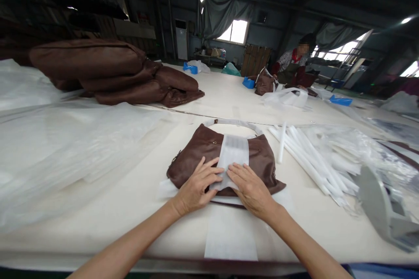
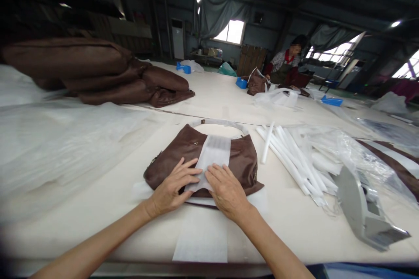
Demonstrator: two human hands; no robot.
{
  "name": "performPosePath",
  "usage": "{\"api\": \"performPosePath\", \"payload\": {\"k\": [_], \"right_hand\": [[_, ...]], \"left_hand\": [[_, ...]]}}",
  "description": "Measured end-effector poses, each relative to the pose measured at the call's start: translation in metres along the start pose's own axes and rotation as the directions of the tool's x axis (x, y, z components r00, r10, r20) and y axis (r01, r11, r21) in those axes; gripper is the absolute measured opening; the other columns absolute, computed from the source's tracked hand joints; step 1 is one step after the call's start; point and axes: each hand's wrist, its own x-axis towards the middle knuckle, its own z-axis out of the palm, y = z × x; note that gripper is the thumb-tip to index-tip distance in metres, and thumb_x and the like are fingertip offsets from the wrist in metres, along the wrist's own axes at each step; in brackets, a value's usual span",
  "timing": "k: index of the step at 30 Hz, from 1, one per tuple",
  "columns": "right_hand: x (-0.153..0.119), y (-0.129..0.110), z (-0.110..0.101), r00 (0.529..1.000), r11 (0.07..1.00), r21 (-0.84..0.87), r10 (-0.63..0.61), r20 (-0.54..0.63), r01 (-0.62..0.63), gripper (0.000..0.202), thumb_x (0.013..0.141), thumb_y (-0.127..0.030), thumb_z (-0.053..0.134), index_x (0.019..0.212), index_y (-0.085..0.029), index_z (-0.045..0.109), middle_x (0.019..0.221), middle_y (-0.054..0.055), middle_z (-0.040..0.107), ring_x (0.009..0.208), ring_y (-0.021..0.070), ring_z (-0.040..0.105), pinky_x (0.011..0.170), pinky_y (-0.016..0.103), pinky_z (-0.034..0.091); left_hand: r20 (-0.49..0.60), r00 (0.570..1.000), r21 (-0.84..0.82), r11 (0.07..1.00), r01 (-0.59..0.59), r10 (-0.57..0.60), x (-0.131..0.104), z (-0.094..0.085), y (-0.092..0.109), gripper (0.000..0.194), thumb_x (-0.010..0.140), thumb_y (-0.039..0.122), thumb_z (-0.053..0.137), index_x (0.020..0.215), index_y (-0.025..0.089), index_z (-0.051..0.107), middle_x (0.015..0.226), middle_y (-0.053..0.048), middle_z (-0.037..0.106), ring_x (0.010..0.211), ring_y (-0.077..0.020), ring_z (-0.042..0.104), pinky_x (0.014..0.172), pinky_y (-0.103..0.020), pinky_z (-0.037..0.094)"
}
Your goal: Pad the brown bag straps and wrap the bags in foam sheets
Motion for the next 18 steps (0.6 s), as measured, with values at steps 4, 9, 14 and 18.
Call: {"api": "performPosePath", "payload": {"k": [4,9,14,18], "right_hand": [[-0.016,-0.008,-0.008,0.999,1.000,-0.012,-0.023,-0.036,0.022,0.043,0.095,-0.020,0.050,0.137,-0.015,0.053,0.141,0.015,0.054,0.135,0.0274,0.047,0.112,0.052,0.039],[-0.081,-0.030,-0.028,0.988,0.982,0.122,-0.133,-0.076,0.141,0.045,0.094,-0.019,0.052,0.138,-0.011,0.049,0.138,0.016,0.056,0.139,0.0248,0.041,0.115,0.051,0.035],[-0.125,-0.044,-0.026,0.979,0.992,0.102,-0.095,0.182,0.078,0.066,0.088,-0.023,0.056,0.148,-0.006,0.033,0.153,0.018,0.038,0.146,0.0303,0.026,0.115,0.058,0.032],[-0.119,-0.044,-0.012,0.991,0.992,0.102,-0.080,0.110,0.068,0.064,0.082,-0.006,0.045,0.145,-0.010,0.039,0.150,0.016,0.043,0.146,0.0272,0.028,0.115,0.056,0.032]], "left_hand": [[0.029,0.999,-0.004,1.000,-0.024,0.024,0.001,-0.003,0.005,0.020,0.089,0.009,0.047,0.094,0.016,0.065,0.118,-0.011,0.069,0.135,-0.0244,0.046,0.119,-0.058,0.017],[0.094,0.992,-0.023,0.996,-0.083,0.085,0.004,-0.009,0.009,0.023,0.094,0.012,0.043,0.103,0.017,0.064,0.121,-0.011,0.068,0.129,-0.0226,0.053,0.120,-0.059,0.009],[0.133,0.982,-0.003,0.991,-0.134,0.133,0.004,-0.010,0.010,0.025,0.093,0.026,0.054,0.114,0.016,0.060,0.126,-0.015,0.063,0.128,-0.0259,0.052,0.120,-0.059,0.008],[0.171,0.974,0.025,0.988,-0.154,0.147,0.003,-0.010,0.008,0.030,0.090,0.026,0.058,0.119,0.015,0.057,0.131,-0.017,0.059,0.131,-0.0276,0.049,0.119,-0.062,0.006]]}}
